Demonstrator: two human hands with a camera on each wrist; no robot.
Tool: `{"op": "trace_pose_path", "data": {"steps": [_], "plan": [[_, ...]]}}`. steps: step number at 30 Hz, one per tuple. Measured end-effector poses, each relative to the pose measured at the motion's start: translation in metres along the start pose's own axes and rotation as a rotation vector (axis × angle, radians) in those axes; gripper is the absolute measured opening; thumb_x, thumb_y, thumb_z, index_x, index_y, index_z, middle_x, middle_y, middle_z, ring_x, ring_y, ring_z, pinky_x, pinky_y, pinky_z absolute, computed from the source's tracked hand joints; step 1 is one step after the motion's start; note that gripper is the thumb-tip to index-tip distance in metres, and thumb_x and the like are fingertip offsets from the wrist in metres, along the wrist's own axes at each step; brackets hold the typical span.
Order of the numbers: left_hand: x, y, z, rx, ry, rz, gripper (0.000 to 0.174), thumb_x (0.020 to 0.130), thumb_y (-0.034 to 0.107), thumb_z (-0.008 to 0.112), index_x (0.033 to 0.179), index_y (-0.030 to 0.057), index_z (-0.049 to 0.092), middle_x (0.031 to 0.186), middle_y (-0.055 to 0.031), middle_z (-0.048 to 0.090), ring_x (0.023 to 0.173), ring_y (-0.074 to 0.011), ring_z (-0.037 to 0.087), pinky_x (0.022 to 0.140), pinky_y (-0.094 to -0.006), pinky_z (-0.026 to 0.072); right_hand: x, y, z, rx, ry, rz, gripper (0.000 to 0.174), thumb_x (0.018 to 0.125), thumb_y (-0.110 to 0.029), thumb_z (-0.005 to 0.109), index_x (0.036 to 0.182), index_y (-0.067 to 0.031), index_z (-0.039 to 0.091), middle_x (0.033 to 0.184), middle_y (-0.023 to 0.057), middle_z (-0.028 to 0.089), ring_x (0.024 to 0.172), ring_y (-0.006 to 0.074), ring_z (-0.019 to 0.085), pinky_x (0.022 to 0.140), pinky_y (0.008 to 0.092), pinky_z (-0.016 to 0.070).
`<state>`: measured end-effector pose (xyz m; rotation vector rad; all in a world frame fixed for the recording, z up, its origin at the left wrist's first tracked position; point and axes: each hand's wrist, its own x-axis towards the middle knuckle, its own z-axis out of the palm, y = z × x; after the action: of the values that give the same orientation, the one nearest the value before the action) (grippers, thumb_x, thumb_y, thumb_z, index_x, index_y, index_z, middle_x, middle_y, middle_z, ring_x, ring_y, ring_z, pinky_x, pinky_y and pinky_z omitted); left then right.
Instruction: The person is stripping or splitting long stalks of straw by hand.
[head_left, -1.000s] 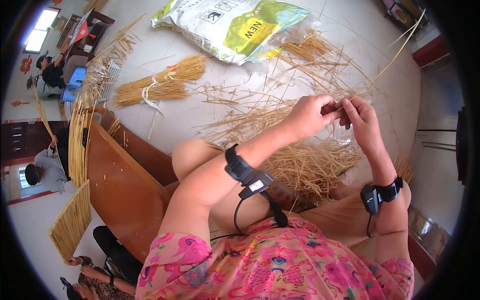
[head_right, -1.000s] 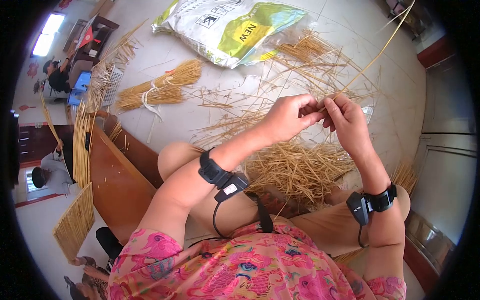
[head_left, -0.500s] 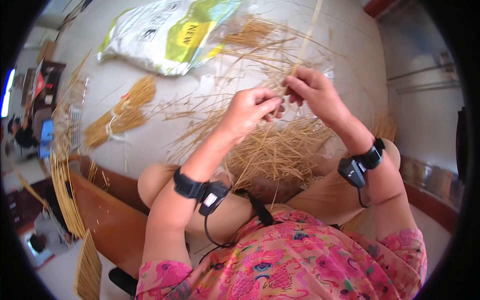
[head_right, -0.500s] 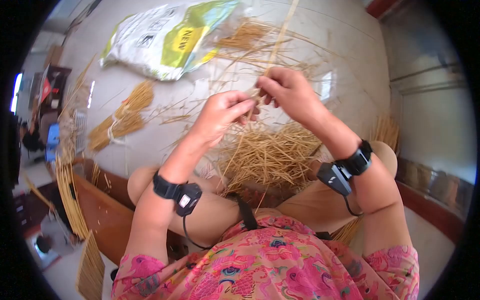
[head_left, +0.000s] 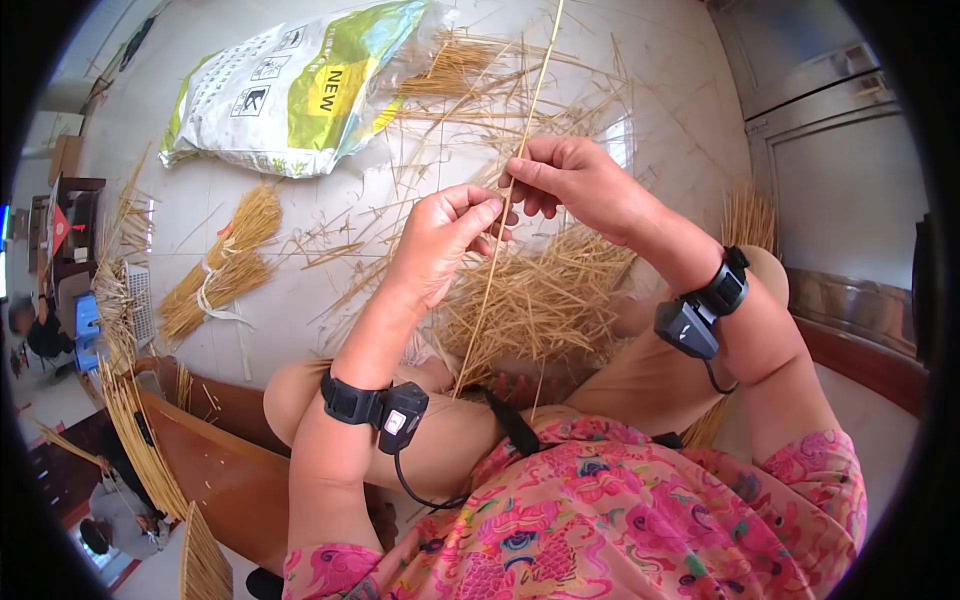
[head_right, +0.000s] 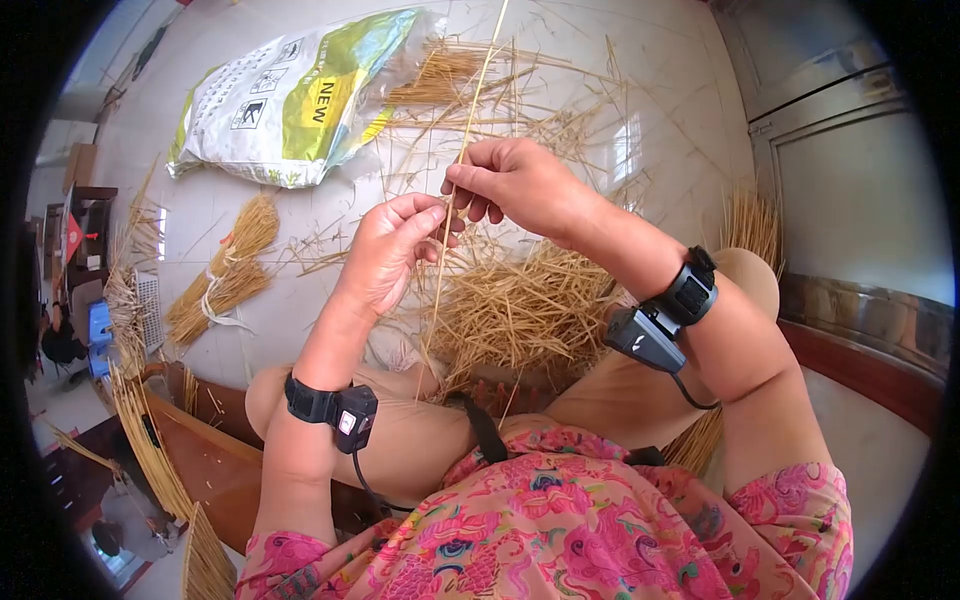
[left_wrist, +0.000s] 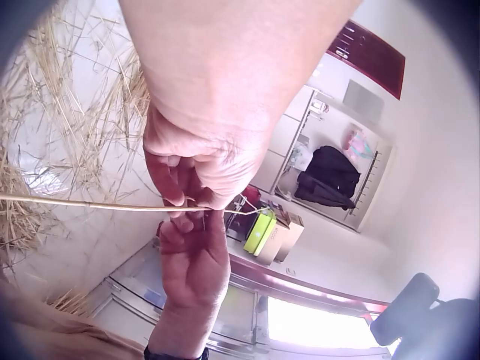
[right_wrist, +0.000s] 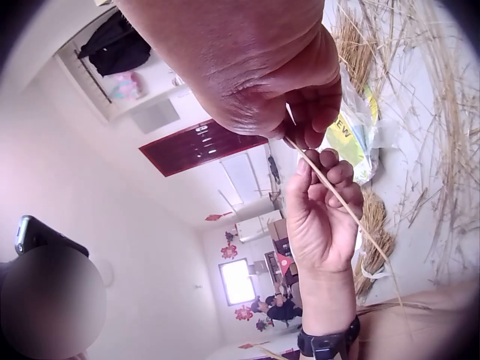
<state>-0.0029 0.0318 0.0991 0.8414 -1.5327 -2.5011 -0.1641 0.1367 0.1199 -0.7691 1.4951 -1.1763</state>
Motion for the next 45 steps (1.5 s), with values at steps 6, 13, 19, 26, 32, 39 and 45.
{"op": "trace_pose_path", "data": {"steps": [6,13,19,26,32,39,45], "plan": [[0.001,0.000,-0.002,0.099,-0.023,0.024,0.013,0.087,0.012,0.061,0.092,0.0010,0.061,0.082,-0.0049,0.064,0.063,-0.0059,0.053,0.052,-0.0169,0.0389,0.001,0.001,0.002,-0.086,0.020,-0.055,0.024,0.092,-0.021,0.057,0.077,-0.0032,0.063,0.064,-0.0002,0.059,0.058,0.0052,0.053,0.051,0.0211,0.0413],[0.001,0.001,0.000,0.060,-0.021,-0.022,0.014,0.087,0.013,0.060,0.092,0.0001,0.061,0.083,-0.0071,0.065,0.062,-0.0077,0.058,0.055,-0.0186,0.0445,0.001,-0.003,0.009,-0.148,0.062,-0.091,0.024,0.091,-0.019,0.059,0.074,-0.0015,0.061,0.062,0.0024,0.060,0.056,0.0068,0.057,0.051,0.0223,0.0435],[0.001,0.003,0.002,0.102,-0.010,-0.011,0.015,0.086,0.013,0.058,0.091,-0.0008,0.061,0.085,-0.0099,0.066,0.069,-0.0124,0.064,0.062,-0.0225,0.0495,0.000,-0.009,0.010,-0.175,0.061,-0.114,0.024,0.090,-0.016,0.060,0.073,0.0011,0.060,0.062,0.0038,0.061,0.057,0.0083,0.060,0.053,0.0247,0.0468],[0.000,0.002,0.003,0.159,0.005,0.010,0.014,0.086,0.011,0.055,0.089,-0.0011,0.060,0.085,-0.0104,0.066,0.069,-0.0130,0.064,0.062,-0.0229,0.0493,-0.001,-0.007,0.012,-0.239,0.082,-0.110,0.025,0.090,-0.015,0.060,0.071,0.0012,0.060,0.059,0.0046,0.060,0.056,0.0087,0.059,0.052,0.0251,0.0467],[0.005,0.000,0.001,0.126,0.086,-0.018,0.013,0.088,0.010,0.052,0.092,-0.0004,0.058,0.081,-0.0082,0.064,0.062,-0.0083,0.057,0.056,-0.0205,0.0440,-0.001,-0.004,0.012,-0.216,0.087,-0.177,0.022,0.091,-0.016,0.057,0.077,0.0012,0.059,0.062,0.0045,0.061,0.059,0.0082,0.060,0.054,0.0243,0.0465],[0.009,-0.008,-0.009,-0.119,0.293,-0.088,0.012,0.092,0.009,0.048,0.094,0.0002,0.055,0.082,-0.0096,0.061,0.058,-0.0055,0.046,0.050,-0.0166,0.0376,-0.001,-0.012,0.007,-0.176,0.181,-0.249,0.023,0.098,-0.017,0.045,0.084,-0.0022,0.054,0.072,0.0013,0.061,0.063,0.0060,0.060,0.053,0.0199,0.0450],[0.007,-0.007,-0.016,-0.226,0.404,0.038,0.009,0.093,0.010,0.046,0.096,0.0029,0.050,0.086,-0.0134,0.061,0.059,-0.0066,0.046,0.050,-0.0168,0.0378,0.004,-0.011,-0.011,-0.055,0.323,-0.282,0.023,0.097,-0.018,0.046,0.084,-0.0013,0.054,0.068,0.0030,0.060,0.058,0.0072,0.060,0.049,0.0207,0.0446]]}}
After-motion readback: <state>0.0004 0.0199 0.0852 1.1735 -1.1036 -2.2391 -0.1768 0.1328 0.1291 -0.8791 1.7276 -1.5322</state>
